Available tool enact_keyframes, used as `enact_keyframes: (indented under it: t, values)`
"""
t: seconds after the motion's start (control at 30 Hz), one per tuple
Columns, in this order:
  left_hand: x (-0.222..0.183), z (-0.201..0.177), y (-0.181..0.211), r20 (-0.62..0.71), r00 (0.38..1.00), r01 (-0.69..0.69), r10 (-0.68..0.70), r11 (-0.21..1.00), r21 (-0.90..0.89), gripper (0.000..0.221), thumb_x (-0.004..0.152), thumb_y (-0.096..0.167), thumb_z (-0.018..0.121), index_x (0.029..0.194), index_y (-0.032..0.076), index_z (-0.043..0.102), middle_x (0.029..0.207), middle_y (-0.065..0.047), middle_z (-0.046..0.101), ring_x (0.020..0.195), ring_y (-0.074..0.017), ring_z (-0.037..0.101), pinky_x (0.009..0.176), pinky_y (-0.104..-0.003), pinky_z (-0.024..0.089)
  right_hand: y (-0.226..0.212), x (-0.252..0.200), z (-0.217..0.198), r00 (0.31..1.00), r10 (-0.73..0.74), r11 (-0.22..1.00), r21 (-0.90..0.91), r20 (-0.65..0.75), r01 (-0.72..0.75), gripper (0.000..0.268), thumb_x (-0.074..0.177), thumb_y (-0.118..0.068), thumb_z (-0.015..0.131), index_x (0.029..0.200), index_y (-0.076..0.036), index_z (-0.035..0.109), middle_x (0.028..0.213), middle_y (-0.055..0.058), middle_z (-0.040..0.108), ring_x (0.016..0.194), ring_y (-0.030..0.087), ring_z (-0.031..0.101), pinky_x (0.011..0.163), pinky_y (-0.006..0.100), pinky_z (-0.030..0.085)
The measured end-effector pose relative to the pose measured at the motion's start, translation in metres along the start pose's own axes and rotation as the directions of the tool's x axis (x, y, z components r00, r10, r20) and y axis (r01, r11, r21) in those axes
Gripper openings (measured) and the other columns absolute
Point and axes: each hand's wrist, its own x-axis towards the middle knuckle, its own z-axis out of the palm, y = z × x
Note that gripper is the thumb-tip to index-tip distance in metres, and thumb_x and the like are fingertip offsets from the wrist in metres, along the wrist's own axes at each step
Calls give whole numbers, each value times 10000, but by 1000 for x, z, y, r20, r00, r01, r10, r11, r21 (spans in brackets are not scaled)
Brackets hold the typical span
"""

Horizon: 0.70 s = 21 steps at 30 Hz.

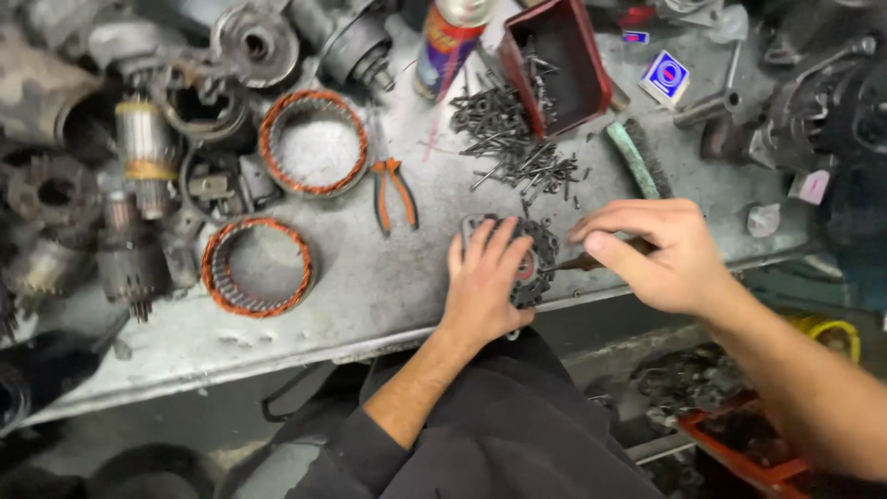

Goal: The person sits at a workbench covered with alternator parts and picks screws from a red box, threading them by hand into an alternator housing. They then use a cordless drill to drive the screws and finish tightening them with a hand tool.

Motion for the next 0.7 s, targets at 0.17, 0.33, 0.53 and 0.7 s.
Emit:
enact_keyframes:
  t: [0.17,0.33,0.53,0.7]
  values:
    - [6,-10,-12,41,996,72,-73,997,38,1161,421,360,940,1455,92,487,1543,-149,460,1450,-411,334,1166,-701,159,59,-8,27,997,-31,633,773,77,-40,385,997,-246,584,800,71,677,893,248,747,864,337,756,838,424,615]
    - [8,-11,-24,97,994,38,-44,998,58,1121,426,445,956,1412,101,548,1545,-131,470,1473,-395,332,1191,-706,115,65,19,34,958,-283,394,917,52,67,543,1025,-388,515,796,84,656,938,286,721,923,375,731,911,436,602]
    - [10,-9,-20,82,995,57,-62,996,62,1067,462,476,951,1396,107,589,1552,-120,479,1489,-405,331,1213,-679,135,80,-1,56,1000,2,332,943,20,-19,483,959,-320,512,589,-13,460,462,108,471,384,171,420,417,285,347]
    - [9,-10,-22,86,993,75,-75,997,6,1055,462,440,954,1392,99,591,1562,-121,473,1498,-417,320,1214,-703,148,58,-10,69,980,92,508,855,-177,107,712,1052,-542,444,567,-22,459,499,65,463,426,189,470,455,315,370]
